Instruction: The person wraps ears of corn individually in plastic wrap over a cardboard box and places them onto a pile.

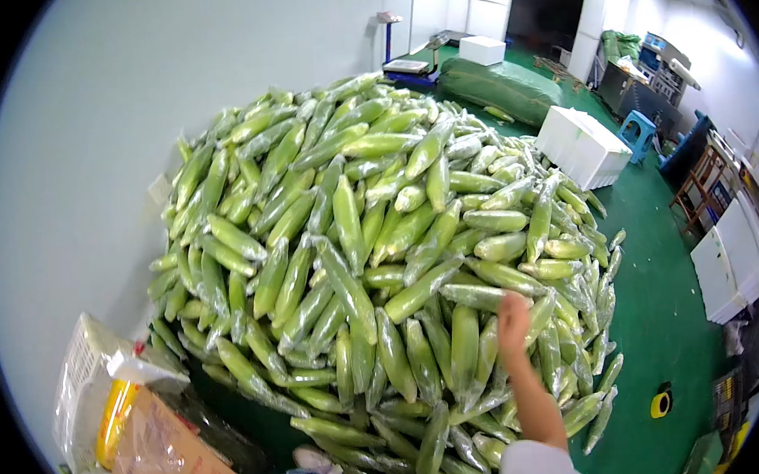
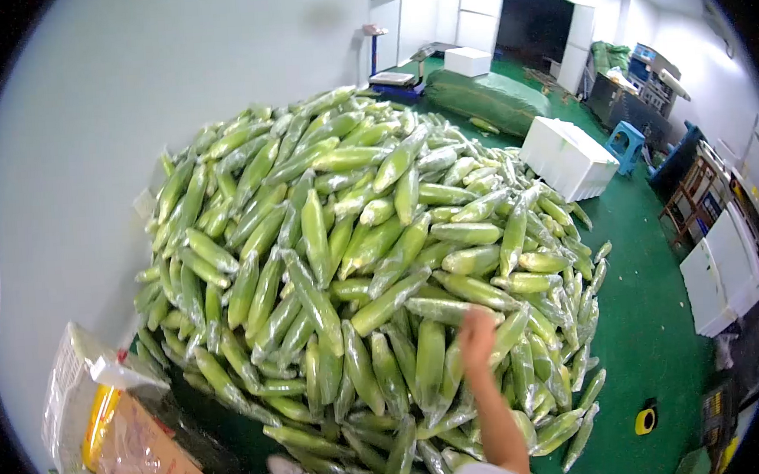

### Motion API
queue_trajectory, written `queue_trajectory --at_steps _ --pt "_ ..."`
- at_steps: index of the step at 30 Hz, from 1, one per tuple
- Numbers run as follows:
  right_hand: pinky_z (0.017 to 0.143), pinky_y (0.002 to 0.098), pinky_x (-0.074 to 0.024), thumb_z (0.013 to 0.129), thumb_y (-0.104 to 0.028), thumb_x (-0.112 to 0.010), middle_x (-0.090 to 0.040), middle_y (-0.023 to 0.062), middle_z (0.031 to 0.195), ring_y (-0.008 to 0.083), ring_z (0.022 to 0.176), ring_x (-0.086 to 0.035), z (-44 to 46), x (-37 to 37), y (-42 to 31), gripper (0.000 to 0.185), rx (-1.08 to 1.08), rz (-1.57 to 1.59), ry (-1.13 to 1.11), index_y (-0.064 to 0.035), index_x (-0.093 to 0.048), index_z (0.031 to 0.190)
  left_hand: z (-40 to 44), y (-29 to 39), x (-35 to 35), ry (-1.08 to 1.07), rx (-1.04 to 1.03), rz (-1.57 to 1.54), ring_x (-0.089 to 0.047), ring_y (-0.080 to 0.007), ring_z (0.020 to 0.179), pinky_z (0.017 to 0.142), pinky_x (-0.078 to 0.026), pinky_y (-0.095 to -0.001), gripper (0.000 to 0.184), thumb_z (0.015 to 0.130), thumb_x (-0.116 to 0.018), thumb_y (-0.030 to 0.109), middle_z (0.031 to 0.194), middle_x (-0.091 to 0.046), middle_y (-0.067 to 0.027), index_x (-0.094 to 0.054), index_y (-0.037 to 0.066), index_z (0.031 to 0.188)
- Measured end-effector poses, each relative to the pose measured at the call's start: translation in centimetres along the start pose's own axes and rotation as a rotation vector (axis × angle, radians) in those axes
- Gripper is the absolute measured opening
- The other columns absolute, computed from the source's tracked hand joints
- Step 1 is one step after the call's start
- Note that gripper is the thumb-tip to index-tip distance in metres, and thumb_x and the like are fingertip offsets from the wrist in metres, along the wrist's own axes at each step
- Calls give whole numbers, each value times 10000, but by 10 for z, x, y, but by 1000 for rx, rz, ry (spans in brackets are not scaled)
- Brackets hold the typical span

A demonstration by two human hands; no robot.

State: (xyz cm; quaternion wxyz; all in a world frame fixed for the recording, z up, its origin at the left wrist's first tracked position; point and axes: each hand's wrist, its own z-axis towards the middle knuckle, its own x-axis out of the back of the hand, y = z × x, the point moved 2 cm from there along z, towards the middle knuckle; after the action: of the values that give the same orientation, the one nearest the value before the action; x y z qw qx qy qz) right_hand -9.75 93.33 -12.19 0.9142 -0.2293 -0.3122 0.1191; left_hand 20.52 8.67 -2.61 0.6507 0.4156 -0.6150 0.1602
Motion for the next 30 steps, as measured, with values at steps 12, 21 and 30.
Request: queue_trajectory --at_steps 12,21,30 --pt "831 461 -490 924 -392 -499 -664 182 1072 389 993 -623 -389 34 -210 391 -176 210 -2031 -86 -646 1118 -53 -19 -148 -149 -10 -390 -620 -277 1003 858 -488 -377 460 966 -457 335 1175 -620 -203 -566 10 1273" --pt "789 477 -501 900 -426 -500 -683 189 1017 391 952 -644 -429 42 -184 411 -129 57 -2203 -92 -664 1075 -89 -79 -265 -407 326 -799 -622 -268 1009 866 -490 -375 453 973 -448 318 1182 -619 -200 -559 1 1276" --pt "780 477 -503 885 -424 -510 -684 189 1025 388 956 -646 -450 66 -167 412 19 22 -2178 -91 -665 1072 -171 -151 -262 -363 540 -1059 -623 -260 1014 875 -492 -373 445 980 -438 301 1188 -618 -198 -553 -9 1278"
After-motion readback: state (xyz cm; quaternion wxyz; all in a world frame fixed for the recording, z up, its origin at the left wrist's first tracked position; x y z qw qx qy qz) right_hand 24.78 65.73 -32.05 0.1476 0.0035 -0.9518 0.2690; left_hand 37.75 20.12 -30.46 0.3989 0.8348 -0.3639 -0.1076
